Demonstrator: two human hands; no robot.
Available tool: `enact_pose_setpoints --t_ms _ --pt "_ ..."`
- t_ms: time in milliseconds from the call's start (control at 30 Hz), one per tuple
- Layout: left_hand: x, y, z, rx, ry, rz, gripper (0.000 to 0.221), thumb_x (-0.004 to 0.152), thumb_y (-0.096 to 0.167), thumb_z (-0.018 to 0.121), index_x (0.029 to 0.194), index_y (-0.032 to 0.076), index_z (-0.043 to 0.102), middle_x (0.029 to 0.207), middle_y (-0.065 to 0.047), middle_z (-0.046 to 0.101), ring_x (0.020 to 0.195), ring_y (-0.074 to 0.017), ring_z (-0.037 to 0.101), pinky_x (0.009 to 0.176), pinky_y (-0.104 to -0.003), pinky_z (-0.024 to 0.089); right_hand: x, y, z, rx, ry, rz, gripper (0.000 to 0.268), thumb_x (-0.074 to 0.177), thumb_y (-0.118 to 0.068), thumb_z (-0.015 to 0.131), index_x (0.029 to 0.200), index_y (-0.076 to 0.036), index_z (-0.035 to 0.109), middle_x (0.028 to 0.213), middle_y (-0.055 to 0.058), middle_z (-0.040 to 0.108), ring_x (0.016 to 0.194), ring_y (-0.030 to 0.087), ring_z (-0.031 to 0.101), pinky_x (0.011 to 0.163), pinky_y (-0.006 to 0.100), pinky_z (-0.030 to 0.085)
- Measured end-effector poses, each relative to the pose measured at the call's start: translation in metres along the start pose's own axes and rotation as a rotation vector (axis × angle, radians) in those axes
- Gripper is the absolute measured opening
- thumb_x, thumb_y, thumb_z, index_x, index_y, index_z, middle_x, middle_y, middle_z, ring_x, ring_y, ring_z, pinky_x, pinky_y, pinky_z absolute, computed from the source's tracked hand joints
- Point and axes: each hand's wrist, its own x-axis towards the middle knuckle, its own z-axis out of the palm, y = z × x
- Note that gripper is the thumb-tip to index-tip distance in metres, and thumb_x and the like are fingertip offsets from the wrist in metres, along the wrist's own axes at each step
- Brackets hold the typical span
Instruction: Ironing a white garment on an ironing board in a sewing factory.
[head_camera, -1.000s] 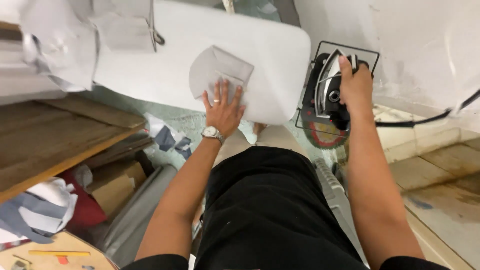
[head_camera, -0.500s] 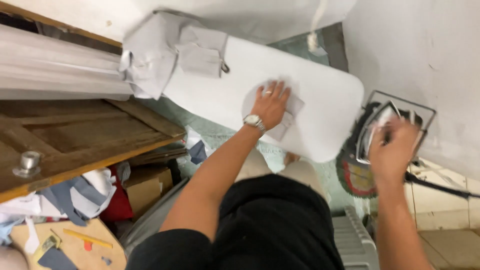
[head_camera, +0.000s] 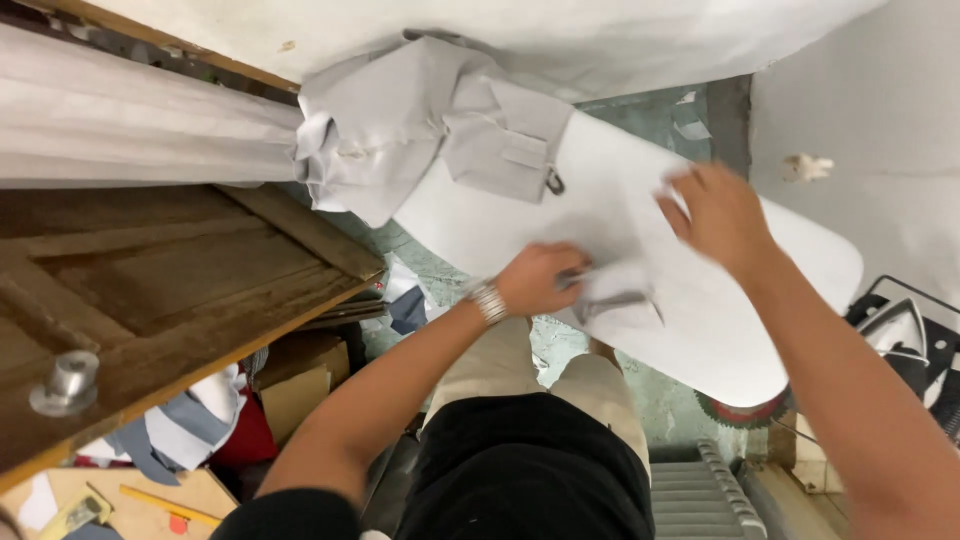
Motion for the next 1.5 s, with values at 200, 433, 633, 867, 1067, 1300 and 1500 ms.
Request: enact_pose_setpoints --t_ms 200,433,633,867,1067,1300,1500 --pt "-0.107 -0.008 -0.119 -0.473 0.014 -0.178 0.023 0.098 0.024 0.09 0.105 0.011 0.073 0.102 -0.013 0.081 0.098 -0.0391 0.087 0.086 -0.051 0.069 0.19 -0.058 0.1 0.423 -0.079 0.431 0.041 0.12 -0.054 0.093 0.125 -0.014 0.088 0.112 0.015 0.079 0.112 0.049 0.084 0.092 0.061 0.065" --pt "-0.145 0.01 -0.248 -0.72 0.128 -0.176 0.015 0.098 0.002 0.084 0.107 0.002 0.071 0.144 -0.033 0.085 0.124 -0.0453 0.086 0.102 -0.061 0.069 0.198 -0.143 0.078 0.685 0.053 0.604 0.032 0.111 -0.03 0.092 0.126 -0.01 0.072 0.114 0.02 0.075 0.113 0.052 0.08 0.097 0.062 0.061" --pt "-0.085 0.048 -0.31 -0.41 -0.037 0.228 0.017 0.094 0.018 0.079 0.105 0.01 0.069 0.147 -0.025 0.075 0.129 -0.0511 0.071 0.104 -0.065 0.059 0.13 -0.214 -0.064 1.065 -0.292 0.496 0.033 0.105 -0.02 0.092 0.131 -0.014 0.074 0.109 0.013 0.087 0.106 0.034 0.082 0.099 0.049 0.063" --pt "-0.037 -0.013 -0.216 -0.41 0.017 0.083 0.012 0.101 0.022 0.086 0.112 0.017 0.081 0.108 -0.002 0.088 0.109 -0.0345 0.089 0.098 -0.048 0.069 0.106 -0.195 -0.127 1.186 -0.43 0.647 0.03 0.112 -0.03 0.09 0.133 -0.009 0.085 0.107 0.011 0.084 0.105 0.024 0.074 0.098 0.042 0.061" --pt "-0.135 -0.003 -0.188 -0.463 0.182 -0.189 0.027 0.099 0.021 0.093 0.118 0.011 0.078 0.107 -0.019 0.084 0.108 -0.0506 0.087 0.092 -0.062 0.068 0.231 -0.191 0.02 1.084 -0.173 0.643 0.051 0.12 -0.05 0.092 0.131 -0.001 0.084 0.118 0.022 0.088 0.096 0.03 0.092 0.074 0.038 0.075" --pt "-0.254 0.045 -0.258 -0.433 0.403 -0.312 0.011 0.106 0.0 0.08 0.112 0.008 0.077 0.107 -0.008 0.083 0.094 -0.0228 0.08 0.086 -0.037 0.068 0.367 -0.248 0.079 0.699 -0.324 0.604 0.043 0.111 -0.06 0.088 0.113 -0.019 0.077 0.11 0.0 0.086 0.101 0.032 0.08 0.081 0.054 0.058" --pt "-0.315 0.008 -0.304 -0.388 0.572 -0.457 0.017 0.11 0.012 0.078 0.126 0.017 0.078 0.121 0.0 0.087 0.088 -0.0063 0.08 0.063 -0.014 0.063 0.196 -0.256 -0.054 0.745 -0.039 0.357 0.037 0.114 -0.039 0.078 0.096 -0.016 0.056 0.083 0.003 0.057 0.082 0.028 0.058 0.079 0.05 0.043"
